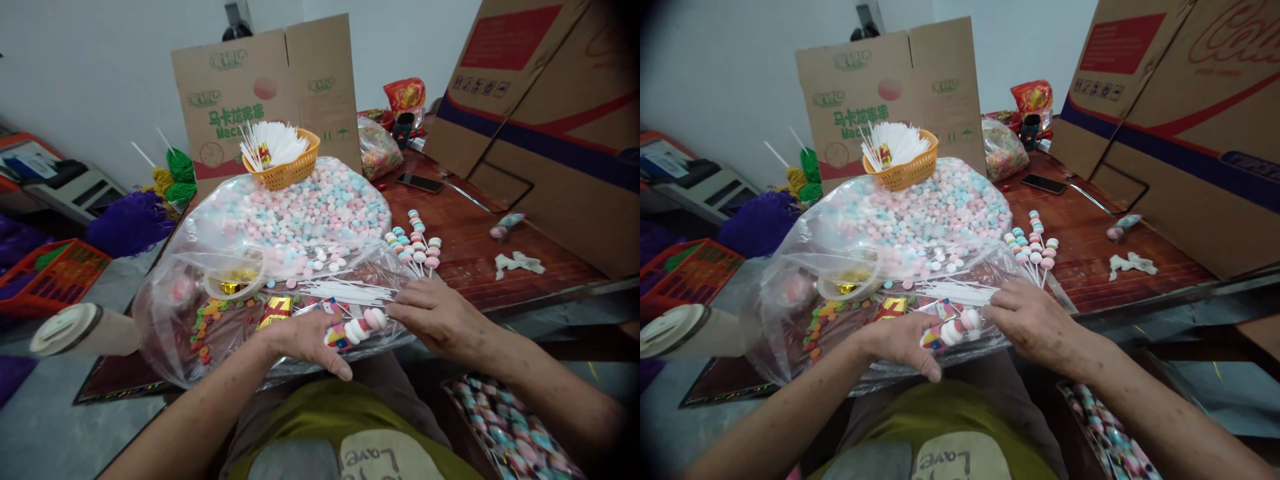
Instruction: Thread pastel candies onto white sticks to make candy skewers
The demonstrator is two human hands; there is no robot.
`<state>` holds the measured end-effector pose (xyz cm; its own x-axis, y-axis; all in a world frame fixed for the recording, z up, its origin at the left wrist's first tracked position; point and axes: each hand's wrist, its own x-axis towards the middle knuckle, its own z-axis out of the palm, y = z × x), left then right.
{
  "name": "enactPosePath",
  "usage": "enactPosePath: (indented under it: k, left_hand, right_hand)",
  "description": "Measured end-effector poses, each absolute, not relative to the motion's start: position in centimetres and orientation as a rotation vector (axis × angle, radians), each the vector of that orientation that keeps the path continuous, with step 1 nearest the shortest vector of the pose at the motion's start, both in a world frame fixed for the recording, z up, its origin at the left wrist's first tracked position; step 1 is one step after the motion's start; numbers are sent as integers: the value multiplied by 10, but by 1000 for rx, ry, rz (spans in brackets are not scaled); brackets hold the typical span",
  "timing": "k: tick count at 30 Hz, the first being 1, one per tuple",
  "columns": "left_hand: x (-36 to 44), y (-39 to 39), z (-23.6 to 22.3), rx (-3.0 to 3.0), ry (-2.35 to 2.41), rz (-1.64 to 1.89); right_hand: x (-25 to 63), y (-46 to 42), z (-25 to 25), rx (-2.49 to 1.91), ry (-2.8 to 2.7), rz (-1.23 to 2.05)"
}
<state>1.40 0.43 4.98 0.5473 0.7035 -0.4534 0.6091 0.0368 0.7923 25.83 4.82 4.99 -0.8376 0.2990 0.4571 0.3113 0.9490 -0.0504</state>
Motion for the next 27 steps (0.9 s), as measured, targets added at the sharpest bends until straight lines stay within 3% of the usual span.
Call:
enactPosePath:
  k: [10,15,21,27]
  left_hand:
    - [21,-4,37,1086,677,18]
    - [23,-6,44,1348,1067,62]
    - [41,-9,38,2078,1780,12]
    - [37,-7,46,2106,1532,-26]
  right_hand:
    - [262,51,64,-154,-2571,-316]
    - [262,48,53,-212,-2668,-292]
    - [241,26,30,-491,-2641,-202]
    - [228,25,21,-631,-2761,-9]
